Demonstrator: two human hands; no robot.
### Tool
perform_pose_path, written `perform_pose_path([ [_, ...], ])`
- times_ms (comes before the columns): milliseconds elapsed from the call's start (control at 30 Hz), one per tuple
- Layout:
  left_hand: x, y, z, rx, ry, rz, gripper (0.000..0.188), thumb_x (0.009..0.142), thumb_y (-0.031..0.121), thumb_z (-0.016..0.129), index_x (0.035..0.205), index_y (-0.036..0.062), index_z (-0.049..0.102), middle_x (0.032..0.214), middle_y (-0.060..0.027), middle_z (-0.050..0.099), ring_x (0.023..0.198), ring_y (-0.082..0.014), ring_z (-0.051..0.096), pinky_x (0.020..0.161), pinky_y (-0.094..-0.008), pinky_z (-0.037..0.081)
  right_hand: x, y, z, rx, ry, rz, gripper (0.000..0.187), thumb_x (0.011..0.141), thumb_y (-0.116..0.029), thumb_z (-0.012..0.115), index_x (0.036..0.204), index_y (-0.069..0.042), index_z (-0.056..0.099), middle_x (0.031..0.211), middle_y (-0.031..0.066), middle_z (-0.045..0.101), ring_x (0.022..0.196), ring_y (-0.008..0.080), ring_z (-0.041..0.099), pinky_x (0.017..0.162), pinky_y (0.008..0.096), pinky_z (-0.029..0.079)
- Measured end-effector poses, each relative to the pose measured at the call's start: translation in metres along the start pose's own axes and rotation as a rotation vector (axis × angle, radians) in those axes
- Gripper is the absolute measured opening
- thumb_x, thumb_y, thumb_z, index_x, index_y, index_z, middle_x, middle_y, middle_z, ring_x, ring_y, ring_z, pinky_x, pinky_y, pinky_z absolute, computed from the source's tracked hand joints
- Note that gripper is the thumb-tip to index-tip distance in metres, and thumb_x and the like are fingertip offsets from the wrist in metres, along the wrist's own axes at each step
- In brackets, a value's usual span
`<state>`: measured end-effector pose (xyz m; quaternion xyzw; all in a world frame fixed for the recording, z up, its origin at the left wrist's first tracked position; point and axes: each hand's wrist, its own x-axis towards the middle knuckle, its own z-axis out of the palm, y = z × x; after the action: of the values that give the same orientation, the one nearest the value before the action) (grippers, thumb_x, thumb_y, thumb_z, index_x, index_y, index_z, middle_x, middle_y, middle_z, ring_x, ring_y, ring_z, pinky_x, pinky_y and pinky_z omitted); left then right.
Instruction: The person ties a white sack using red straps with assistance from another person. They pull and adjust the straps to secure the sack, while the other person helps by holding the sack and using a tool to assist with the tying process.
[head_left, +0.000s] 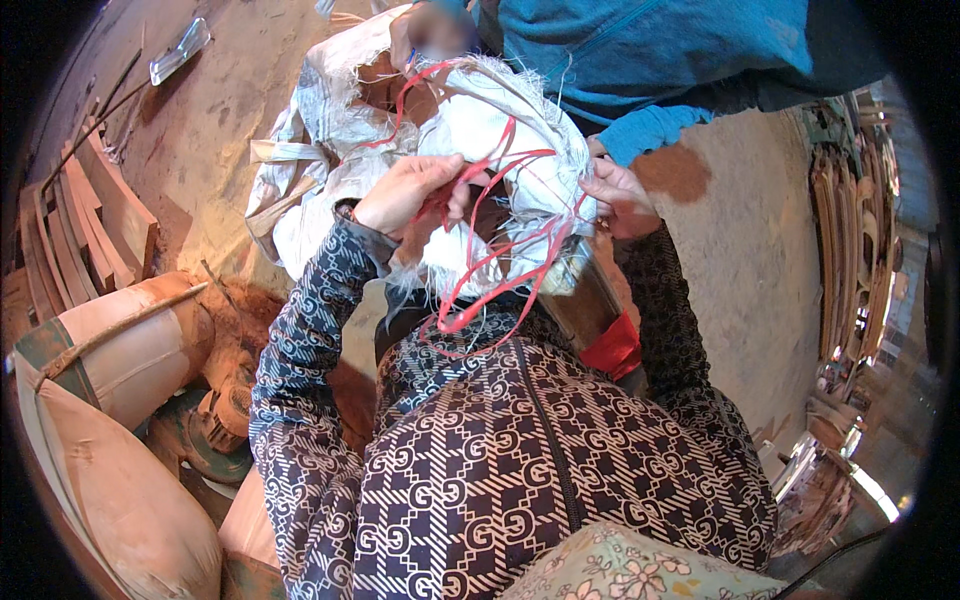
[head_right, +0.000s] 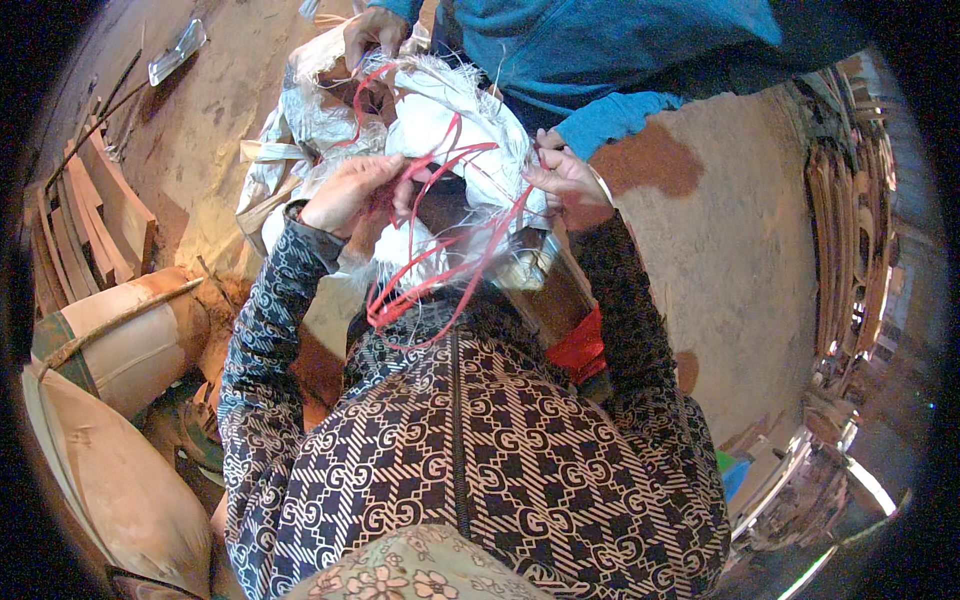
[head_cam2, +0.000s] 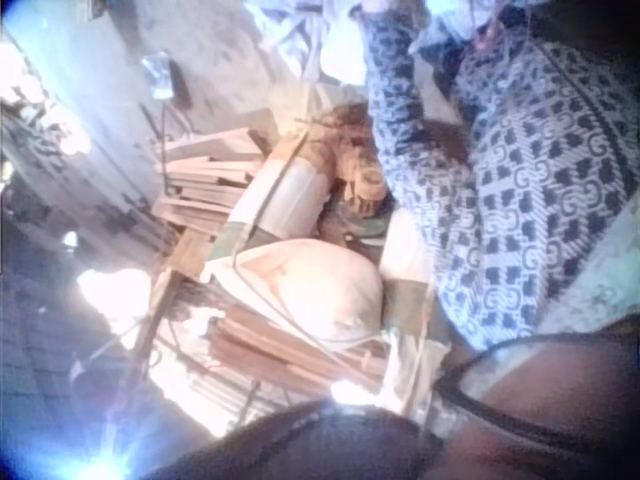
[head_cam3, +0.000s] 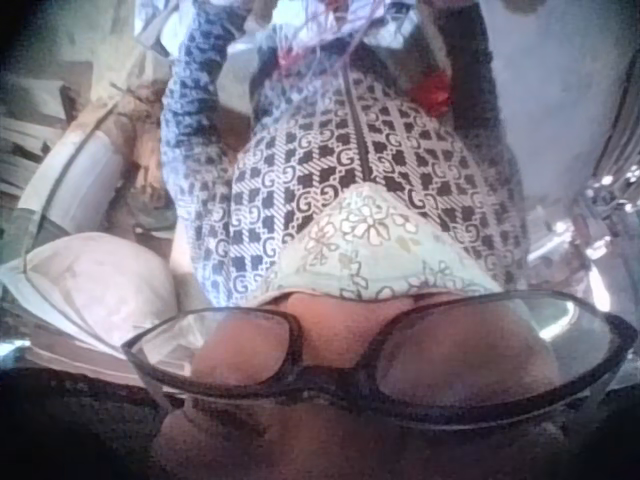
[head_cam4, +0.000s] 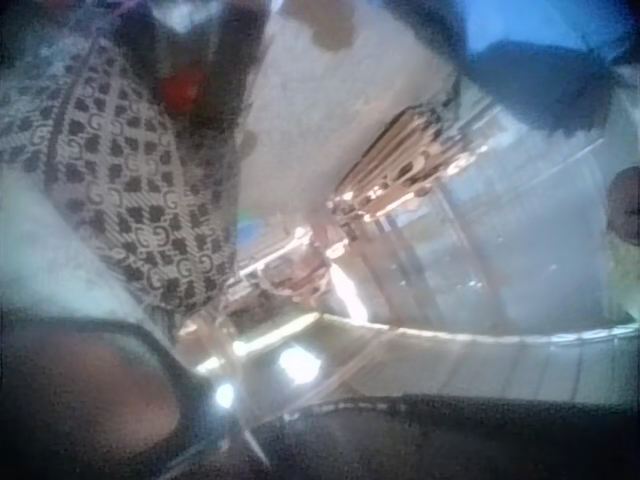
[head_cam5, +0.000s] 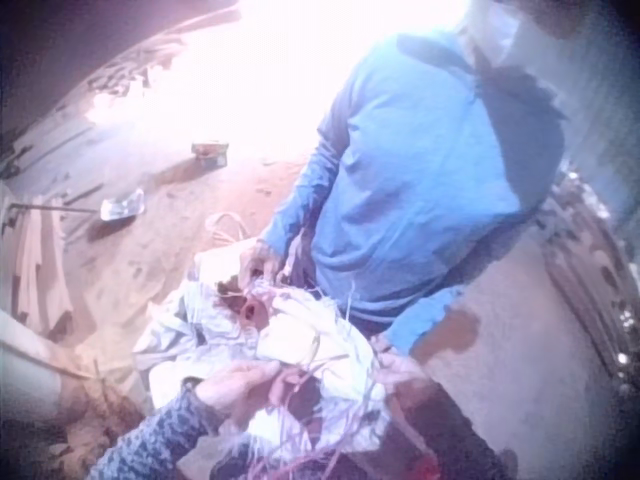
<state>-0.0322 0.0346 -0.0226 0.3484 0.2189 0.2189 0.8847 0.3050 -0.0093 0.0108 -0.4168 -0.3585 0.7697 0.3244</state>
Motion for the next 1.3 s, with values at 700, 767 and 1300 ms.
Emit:
perform_pose_path([
  [700, -0.118, 0.137, 0.089, -0.066, 0.615, 0.685, 0.032, 0.094, 0.023, 0.059, 0.108, -0.0057, 0.059, 0.097, -0.0101, 0.06, 0.077, -0.0142, 0.053, 0.059, -0.0238, 0.039, 0.007, 0.009, 0.013, -0.135, -0.01, 0.039, 0.032, 0.097, -0.016, 0.056, 0.124, 0.0, 0.057, 0.102, 0.0022, 0.067, 0.079, 0.0039, 0.058, 0.063, 0.0189, 0.038],
  [767, -0.155, 0.173, 0.103, 0.093, 0.328, 0.897, 0.021, 0.091, 0.014, 0.06, 0.099, -0.0035, 0.053, 0.091, -0.0103, 0.052, 0.072, -0.0141, 0.047, 0.055, -0.0244, 0.034, 0.014, 0.016, 0.01, -0.107, -0.012, 0.066, 0.033, 0.097, -0.016, 0.056, 0.126, -0.001, 0.056, 0.1, 0.0015, 0.067, 0.072, 0.0012, 0.056, 0.054, 0.0157, 0.035],
  [1300, -0.098, 0.148, 0.006, 0.303, 0.917, 0.51, 0.024, 0.1, 0.023, 0.055, 0.103, 0.0011, 0.064, 0.068, 0.0065, 0.044, 0.053, -0.002, 0.029, 0.047, -0.0191, 0.025, 0.0, 0.009, 0.021, 0.118, 0.087, -0.055, 0.034, 0.093, -0.017, 0.066, 0.121, 0.001, 0.059, 0.105, 0.0089, 0.07, 0.086, 0.0121, 0.068, 0.075, 0.0243, 0.054],
])
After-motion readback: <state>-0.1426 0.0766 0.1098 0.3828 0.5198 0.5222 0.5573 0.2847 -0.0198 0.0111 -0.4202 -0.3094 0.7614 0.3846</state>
